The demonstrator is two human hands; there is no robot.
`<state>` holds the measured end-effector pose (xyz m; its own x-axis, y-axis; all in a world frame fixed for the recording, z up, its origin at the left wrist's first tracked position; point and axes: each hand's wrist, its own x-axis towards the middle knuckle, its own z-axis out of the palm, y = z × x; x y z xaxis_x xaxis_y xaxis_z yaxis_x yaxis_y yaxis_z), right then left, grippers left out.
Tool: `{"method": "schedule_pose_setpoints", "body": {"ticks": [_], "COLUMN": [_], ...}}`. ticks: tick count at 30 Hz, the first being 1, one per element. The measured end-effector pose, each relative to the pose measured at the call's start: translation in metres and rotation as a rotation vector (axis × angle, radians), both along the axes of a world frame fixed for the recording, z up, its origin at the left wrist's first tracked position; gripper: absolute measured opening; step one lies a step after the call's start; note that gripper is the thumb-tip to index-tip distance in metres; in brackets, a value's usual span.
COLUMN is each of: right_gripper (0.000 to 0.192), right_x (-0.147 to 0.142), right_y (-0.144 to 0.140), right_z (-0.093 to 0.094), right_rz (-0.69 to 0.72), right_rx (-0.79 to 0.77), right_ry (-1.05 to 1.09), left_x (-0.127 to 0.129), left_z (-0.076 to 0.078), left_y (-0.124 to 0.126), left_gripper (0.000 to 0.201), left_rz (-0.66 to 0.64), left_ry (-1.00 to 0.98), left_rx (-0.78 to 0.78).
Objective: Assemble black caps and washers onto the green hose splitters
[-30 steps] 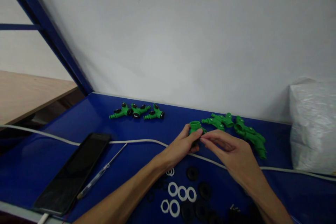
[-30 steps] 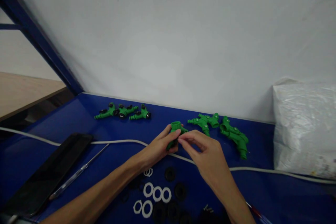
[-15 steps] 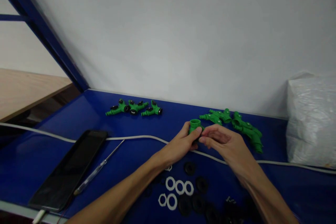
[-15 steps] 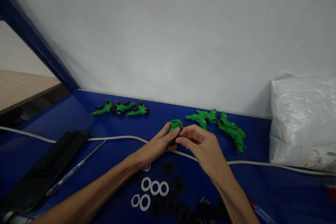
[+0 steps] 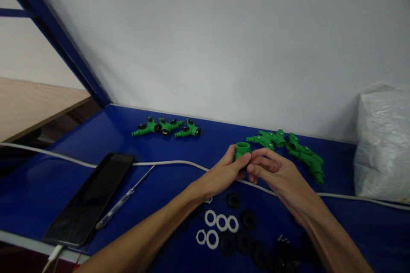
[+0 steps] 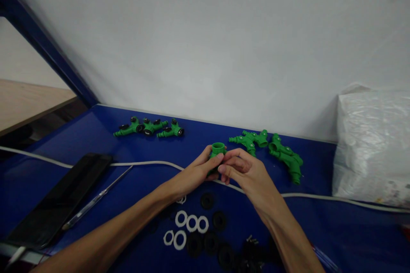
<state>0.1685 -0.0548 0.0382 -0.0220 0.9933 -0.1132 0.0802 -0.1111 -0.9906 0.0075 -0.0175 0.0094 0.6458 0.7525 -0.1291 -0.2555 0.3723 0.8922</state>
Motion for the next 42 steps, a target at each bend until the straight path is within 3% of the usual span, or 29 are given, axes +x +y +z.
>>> {"method": "schedule_pose_setpoints", "body": {"ticks": [6,14,18,34,42], "right_gripper": [0.037,0.007,0.010,0.011,0.024], "right_x": [-0.003,-0.013,-0.010,-0.009,-0.008], "right_y": [0.001,-0.004,-0.005,-0.005,-0.004], "right_z": [-0.004,-0.003,-0.005,-0.004,-0.002], "right_rz": [-0.060,-0.131,-0.107,-0.139,-0.119], "right_rx": [0.088,0.537,0.628,0.482,0.214], "right_ry": [-0.034,-0.424,-0.510,-0.393,-0.045], "left_x": [0.001,0.006,0.005,0.006,0.006], "left_z": [0.000,-0.007,-0.004,-0.006,0.000], "left_y": [0.001,0.008,0.009,0.008,0.003], "left_gripper": [0.046,0.041,0.038,0.044,0.043], "left_rz": [0.028,0.118,0.129,0.130,0.103], "left_ry": [-0.018,-0.152,-0.171,-0.140,-0.175], "left_rx": [-0.019,-0.102,-0.087,-0.047,-0.034]}}
